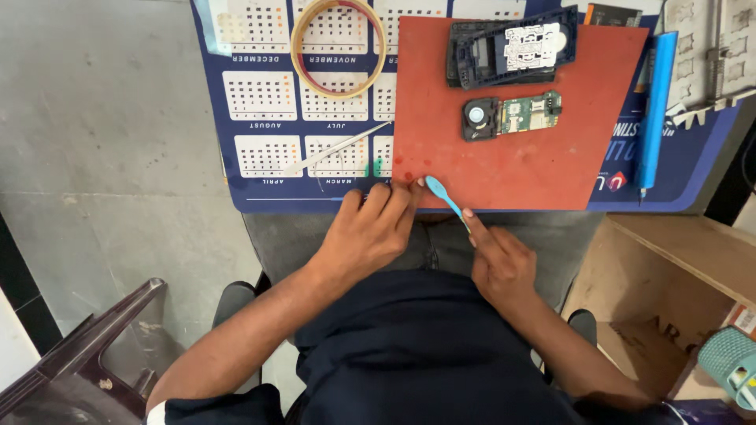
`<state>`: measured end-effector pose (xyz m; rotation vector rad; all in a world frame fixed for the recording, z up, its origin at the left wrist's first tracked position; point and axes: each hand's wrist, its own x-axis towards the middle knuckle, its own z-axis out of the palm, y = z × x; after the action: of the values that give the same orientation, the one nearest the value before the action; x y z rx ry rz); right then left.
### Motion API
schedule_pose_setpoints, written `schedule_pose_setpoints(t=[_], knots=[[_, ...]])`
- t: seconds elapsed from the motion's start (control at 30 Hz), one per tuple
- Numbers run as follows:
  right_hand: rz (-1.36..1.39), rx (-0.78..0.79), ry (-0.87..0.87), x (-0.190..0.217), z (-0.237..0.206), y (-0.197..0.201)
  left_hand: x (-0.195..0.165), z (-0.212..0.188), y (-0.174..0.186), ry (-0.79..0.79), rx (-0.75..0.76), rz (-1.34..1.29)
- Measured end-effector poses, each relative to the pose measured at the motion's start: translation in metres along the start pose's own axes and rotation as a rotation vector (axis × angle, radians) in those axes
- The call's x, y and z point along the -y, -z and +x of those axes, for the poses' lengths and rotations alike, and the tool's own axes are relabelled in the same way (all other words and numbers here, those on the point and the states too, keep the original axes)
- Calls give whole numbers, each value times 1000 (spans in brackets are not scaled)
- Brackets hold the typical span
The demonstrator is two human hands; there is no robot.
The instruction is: The person uses a metal tool to scrape and clean a small electronic component held in a clamp on a work mat. They then use a toothbrush to brush the component and apply a liquid from a small bottle to a tiny part before placing it on the mat.
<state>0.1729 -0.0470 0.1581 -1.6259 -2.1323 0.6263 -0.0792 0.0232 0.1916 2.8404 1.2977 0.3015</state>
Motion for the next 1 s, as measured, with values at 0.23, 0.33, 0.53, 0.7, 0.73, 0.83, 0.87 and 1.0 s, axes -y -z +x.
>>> schedule_pose_setpoints(t=[0.23,0.33,0.53,0.7,0.73,0.83,0.87,1.0], knots=[[42,-137,59,-19,-5,9,-8,0,0,7,10,68],[-24,-86,110,-15,-3,1,-10,0,-1,-12,61,59],[-49,44,97,-12,1,21,-13,-1,1,20,38,82],[61,-79,139,-21,7,25,-15,2,0,25,33,43],[78,-44,115,-20,8,21,-15,1,0,32,35,34],[159,2,-14,-13,7,13,-16,1,1,67,68,-31],[213,-15,-86,-10,6,13,-17,1,0,85,67,-50],[276,-12,-74,0,10,14,-27,-1,0,140,68,-91]])
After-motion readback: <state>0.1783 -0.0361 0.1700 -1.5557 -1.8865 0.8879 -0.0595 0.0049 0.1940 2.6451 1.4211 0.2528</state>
